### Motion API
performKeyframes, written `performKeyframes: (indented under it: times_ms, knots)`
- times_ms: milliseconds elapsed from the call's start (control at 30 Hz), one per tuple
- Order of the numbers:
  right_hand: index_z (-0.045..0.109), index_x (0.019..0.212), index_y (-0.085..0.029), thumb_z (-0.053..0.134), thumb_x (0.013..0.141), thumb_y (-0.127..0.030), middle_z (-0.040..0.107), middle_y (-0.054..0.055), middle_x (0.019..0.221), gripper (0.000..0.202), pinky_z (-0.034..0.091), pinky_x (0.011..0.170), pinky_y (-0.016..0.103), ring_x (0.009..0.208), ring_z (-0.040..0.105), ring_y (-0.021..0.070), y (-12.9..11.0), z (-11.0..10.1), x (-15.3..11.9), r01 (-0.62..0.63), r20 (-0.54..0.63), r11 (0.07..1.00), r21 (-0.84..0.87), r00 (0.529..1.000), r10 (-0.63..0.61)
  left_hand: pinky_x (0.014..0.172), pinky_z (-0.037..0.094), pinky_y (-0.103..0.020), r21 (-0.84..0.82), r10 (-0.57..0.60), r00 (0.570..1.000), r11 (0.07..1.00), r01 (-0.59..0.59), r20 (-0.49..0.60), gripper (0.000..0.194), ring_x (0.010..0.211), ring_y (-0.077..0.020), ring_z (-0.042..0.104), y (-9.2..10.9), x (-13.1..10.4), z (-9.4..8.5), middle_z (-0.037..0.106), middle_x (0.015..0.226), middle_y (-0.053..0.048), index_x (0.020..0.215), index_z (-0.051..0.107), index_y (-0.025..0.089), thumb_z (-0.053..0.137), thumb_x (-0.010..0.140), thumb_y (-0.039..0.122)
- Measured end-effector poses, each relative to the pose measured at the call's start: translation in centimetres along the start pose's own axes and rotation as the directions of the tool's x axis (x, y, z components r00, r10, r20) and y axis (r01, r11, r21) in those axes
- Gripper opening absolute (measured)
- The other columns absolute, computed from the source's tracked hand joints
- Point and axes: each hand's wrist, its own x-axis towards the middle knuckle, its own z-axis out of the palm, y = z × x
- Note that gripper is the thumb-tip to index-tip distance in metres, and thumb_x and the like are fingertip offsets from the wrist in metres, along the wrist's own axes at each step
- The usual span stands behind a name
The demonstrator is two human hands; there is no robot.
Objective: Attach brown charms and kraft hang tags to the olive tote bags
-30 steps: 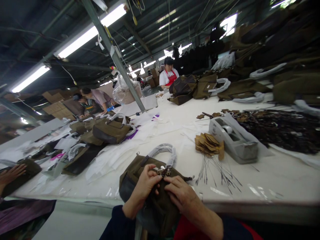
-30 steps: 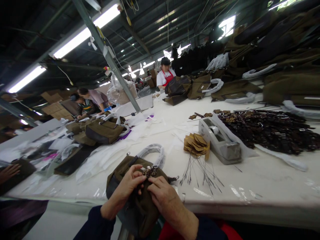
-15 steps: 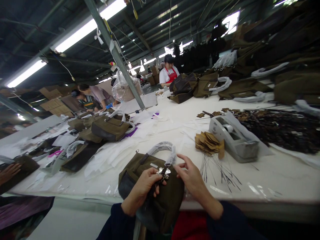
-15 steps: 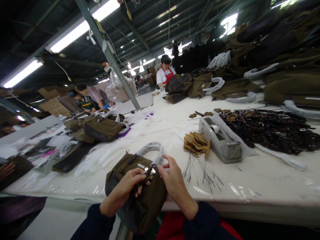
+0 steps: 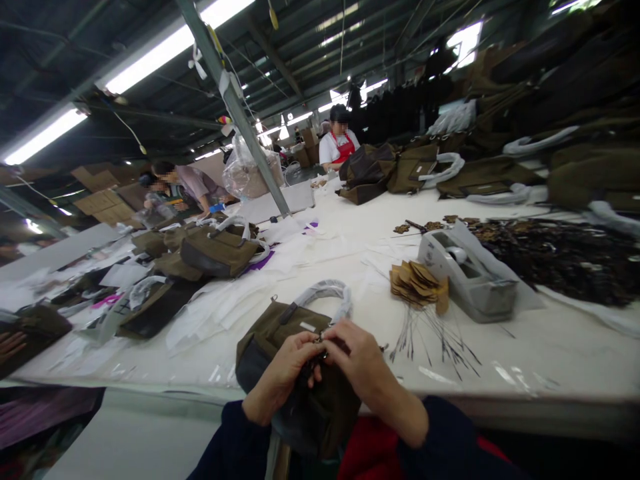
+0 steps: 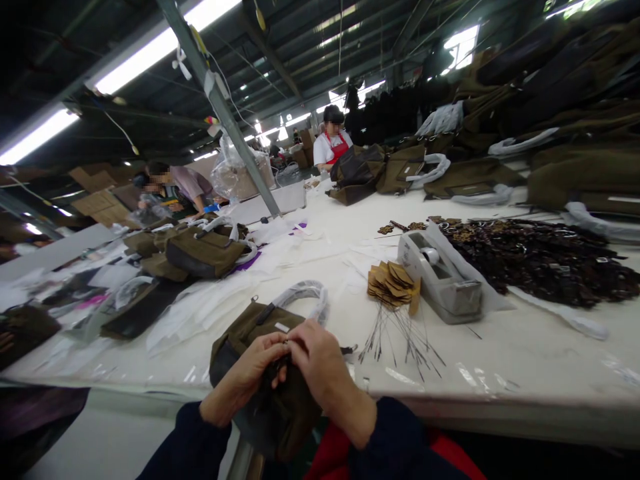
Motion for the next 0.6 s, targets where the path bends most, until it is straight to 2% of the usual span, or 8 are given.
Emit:
performKeyframes:
  times_ms: [67, 200, 300, 433, 600]
  knots:
    - [0.066, 0.088, -0.017, 0.055, 0.089, -0.010, 0.063, 0.005, 0.089, 0.013, 0.051, 0.075, 0.028, 0.081, 0.061, 0.0165, -0.5, 1.2, -1.0, 0.148, 0.036, 0.966, -0.211, 0.989, -0.144, 0.037, 0.039, -0.015, -0.007, 0.004, 1.000, 1.000, -0.004, 0.009, 0.029, 0.043, -0.0087, 0.052, -0.1, -0.1, -0.1, 0.060, 0.056, 0.000, 0.087, 0.063, 0.012, 0.066, 0.083, 0.041]
    - [0.064, 0.105, -0.018, 0.053, 0.091, -0.008, 0.062, 0.008, 0.099, 0.020, 0.052, 0.079, 0.030, 0.092, 0.059, 0.0197, 0.2, 2.6, -2.0, 0.238, 0.030, 0.870, -0.431, 0.968, -0.250, 0.037, 0.039, -0.018, -0.059, 0.013, 1.000, 0.998, -0.013, 0.007, 0.028, 0.046, -0.0118, 0.055, -0.1, -0.3, -0.1, 0.061, 0.057, -0.002, 0.089, 0.066, 0.015, 0.062, 0.085, 0.042]
    - [0.064, 0.104, -0.017, 0.052, 0.093, -0.010, 0.063, 0.009, 0.100, 0.018, 0.053, 0.080, 0.032, 0.093, 0.058, 0.0210, 0.9, 2.9, -2.1, 0.302, 0.047, 0.827, -0.473, 0.947, -0.319, 0.038, 0.039, -0.019, -0.079, 0.022, 1.000, 0.997, -0.022, -0.004, 0.029, 0.049, -0.0136, 0.056, 0.0, -0.3, 0.0, 0.061, 0.058, -0.003, 0.084, 0.067, 0.017, 0.059, 0.086, 0.044]
    - [0.063, 0.108, -0.015, 0.052, 0.093, -0.011, 0.063, 0.010, 0.101, 0.020, 0.054, 0.083, 0.035, 0.093, 0.057, 0.0222, 1.0, 2.9, -2.5, 0.339, 0.084, 0.798, -0.498, 0.935, -0.345, 0.037, 0.038, -0.019, -0.075, 0.002, 1.000, 0.997, -0.002, 0.008, 0.032, 0.048, -0.0120, 0.054, 0.0, -0.1, 0.0, 0.058, 0.060, -0.002, 0.082, 0.065, 0.017, 0.060, 0.087, 0.049]
    - [0.061, 0.116, -0.011, 0.052, 0.092, -0.009, 0.064, 0.012, 0.106, 0.026, 0.054, 0.086, 0.039, 0.095, 0.057, 0.0250, 0.9, 3.2, -3.2, 0.383, 0.127, 0.739, -0.554, 0.916, -0.380, 0.037, 0.039, -0.016, -0.128, -0.020, 0.998, 0.991, 0.027, 0.057, 0.027, 0.045, -0.0075, 0.049, -0.6, 0.3, -0.6, 0.056, 0.061, 0.001, 0.085, 0.063, 0.015, 0.066, 0.086, 0.042]
